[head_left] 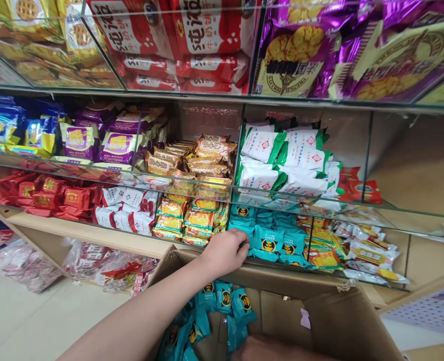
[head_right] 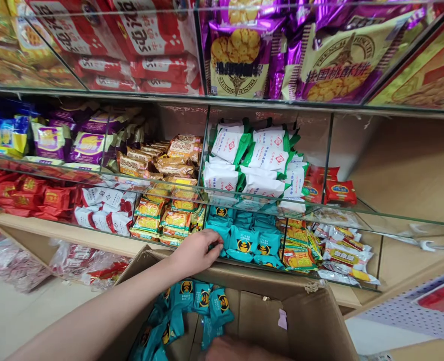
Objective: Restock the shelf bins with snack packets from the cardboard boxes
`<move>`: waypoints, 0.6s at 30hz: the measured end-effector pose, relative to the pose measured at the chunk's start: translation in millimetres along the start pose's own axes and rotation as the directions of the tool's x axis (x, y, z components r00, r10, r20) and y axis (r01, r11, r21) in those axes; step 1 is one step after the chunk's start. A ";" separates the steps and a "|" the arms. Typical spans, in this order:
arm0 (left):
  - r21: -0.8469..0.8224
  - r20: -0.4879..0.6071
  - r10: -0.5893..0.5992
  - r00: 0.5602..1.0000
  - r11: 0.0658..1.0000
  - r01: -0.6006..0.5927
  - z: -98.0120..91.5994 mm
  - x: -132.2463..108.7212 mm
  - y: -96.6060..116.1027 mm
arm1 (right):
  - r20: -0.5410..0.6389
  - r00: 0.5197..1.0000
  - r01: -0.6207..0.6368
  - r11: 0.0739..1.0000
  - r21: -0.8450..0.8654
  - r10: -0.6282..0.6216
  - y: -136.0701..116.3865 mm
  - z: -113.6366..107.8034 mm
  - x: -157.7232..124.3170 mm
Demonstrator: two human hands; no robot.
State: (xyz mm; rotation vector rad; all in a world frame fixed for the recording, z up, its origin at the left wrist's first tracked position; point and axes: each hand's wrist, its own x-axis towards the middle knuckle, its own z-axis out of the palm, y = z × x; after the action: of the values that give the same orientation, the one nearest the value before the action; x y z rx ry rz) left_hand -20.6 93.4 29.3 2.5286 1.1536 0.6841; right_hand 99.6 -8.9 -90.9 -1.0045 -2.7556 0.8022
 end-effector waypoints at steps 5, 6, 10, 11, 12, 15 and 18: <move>-0.487 0.182 -0.080 0.980 0.859 0.161 -17.9 2.7 5.5 | -0.153 0.988 0.017 0.998 0.061 -0.008 -36.2 -96.9 -16.6; -0.606 0.280 -0.060 0.958 0.763 0.225 -23.7 2.4 7.3 | -0.273 0.962 0.040 0.996 0.082 -0.017 -40.0 -111.9 -22.5; -0.809 0.510 0.136 0.850 0.412 0.419 -40.9 -0.8 13.7 | -0.635 0.767 0.151 0.988 0.037 -0.094 -35.5 -137.0 -41.7; -0.814 0.514 0.147 0.845 0.393 0.427 -41.8 -1.2 14.6 | -0.664 0.742 0.146 0.989 0.016 -0.098 -31.7 -136.8 -44.1; -0.819 0.501 0.131 0.856 0.392 0.420 -41.0 -1.3 15.2 | -0.680 0.729 0.125 0.992 0.019 -0.079 -27.9 -135.4 -45.2; -0.855 0.371 0.005 0.928 0.392 0.340 -32.3 0.5 16.9 | -0.690 0.710 0.054 0.966 0.255 0.142 -19.9 -128.5 -42.2; -0.899 0.265 -0.074 0.961 0.341 0.274 -23.2 2.9 19.5 | -0.613 0.682 0.105 0.776 0.622 0.399 -16.5 -123.2 -34.4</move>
State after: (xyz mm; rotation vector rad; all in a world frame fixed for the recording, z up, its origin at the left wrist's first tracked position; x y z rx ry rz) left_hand -18.8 84.3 58.3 1.3809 0.6148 0.7334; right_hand 149.6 13.7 25.8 -1.0905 -1.5701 0.9638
